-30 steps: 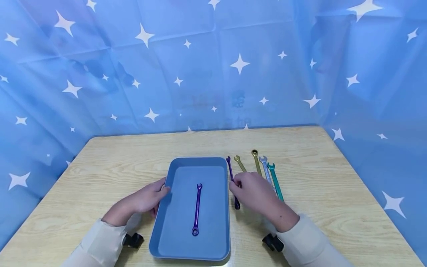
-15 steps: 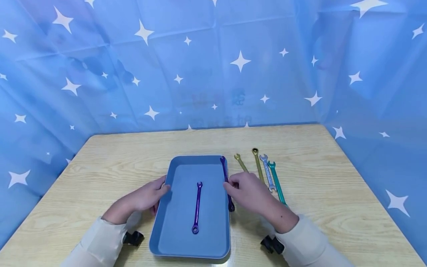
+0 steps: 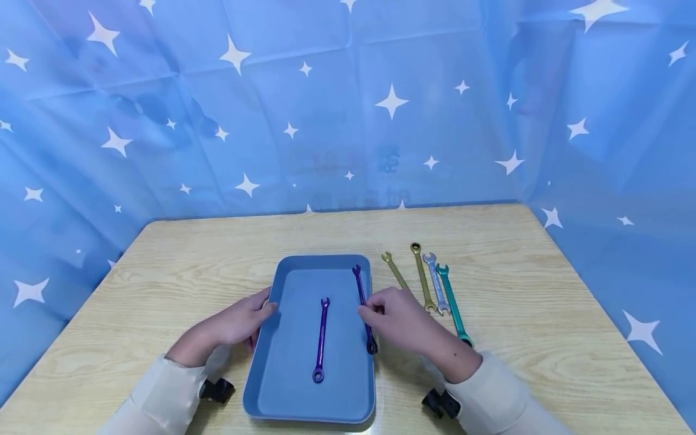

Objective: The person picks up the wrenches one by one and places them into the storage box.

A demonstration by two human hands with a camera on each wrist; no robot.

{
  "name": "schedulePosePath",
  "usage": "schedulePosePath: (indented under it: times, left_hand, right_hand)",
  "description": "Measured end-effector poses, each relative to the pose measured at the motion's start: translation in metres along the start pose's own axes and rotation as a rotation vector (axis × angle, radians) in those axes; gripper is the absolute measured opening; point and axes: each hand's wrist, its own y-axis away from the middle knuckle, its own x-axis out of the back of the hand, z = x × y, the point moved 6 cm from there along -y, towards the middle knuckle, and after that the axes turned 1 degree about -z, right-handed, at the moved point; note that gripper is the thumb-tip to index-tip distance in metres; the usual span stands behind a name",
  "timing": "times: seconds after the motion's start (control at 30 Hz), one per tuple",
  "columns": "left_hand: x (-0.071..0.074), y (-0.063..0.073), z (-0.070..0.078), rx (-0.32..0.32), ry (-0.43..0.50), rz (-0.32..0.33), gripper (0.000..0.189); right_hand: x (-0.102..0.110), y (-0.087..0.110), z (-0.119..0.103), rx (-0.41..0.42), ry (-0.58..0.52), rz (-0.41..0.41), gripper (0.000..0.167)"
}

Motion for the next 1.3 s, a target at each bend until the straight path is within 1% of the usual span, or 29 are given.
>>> schedulePosePath:
  times: [0.2,0.37,0.57,0.7,0.8,0.93,1.0,1.1,1.3]
  left_hand:
    - [0.001,0.0,0.0,0.004,-0.006,0.015,0.052]
    - [-0.001,0.0,-0.001,-0.006,-0.003,-0.002,0.052]
    - [0.001,0.0,0.0,-0.003,-0.002,0.011,0.055]
    - [-0.001,0.0,-0.001,0.006,0.005,0.001,0.054]
    - [-0.001,0.001,-0.001,0.005,0.003,0.001,0.054]
    - [0.0,0.0,0.0,0.002,-0.002,0.01,0.056]
    - [0.0,0.0,0.0,0.001,-0.001,0.007,0.056]
    - [-0.001,0.001,0.0,0.002,-0.002,-0.002,0.054]
    - [-0.001,0.003,0.001,-0.005,-0.009,0.002,0.047]
  right_hand:
    - [-0.004,-0.002,0.004,0.015,-0.004,-0.023,0.046]
    - [-0.008,-0.002,0.007,-0.007,0.001,-0.055,0.046]
    - [-0.008,-0.003,0.007,-0.003,0.009,-0.045,0.046]
    - [-0.011,-0.002,0.008,-0.016,0.002,-0.064,0.047]
    - [-0.011,-0.002,0.008,-0.016,0.0,-0.061,0.047]
    - [-0.012,-0.003,0.006,-0.009,0.032,-0.049,0.048]
    - [-0.013,-0.003,0.006,-0.013,0.047,-0.061,0.048]
    - [-0.015,-0.003,0.007,-0.017,0.051,-0.083,0.049]
    - [-0.014,-0.002,0.006,-0.006,0.03,-0.099,0.05]
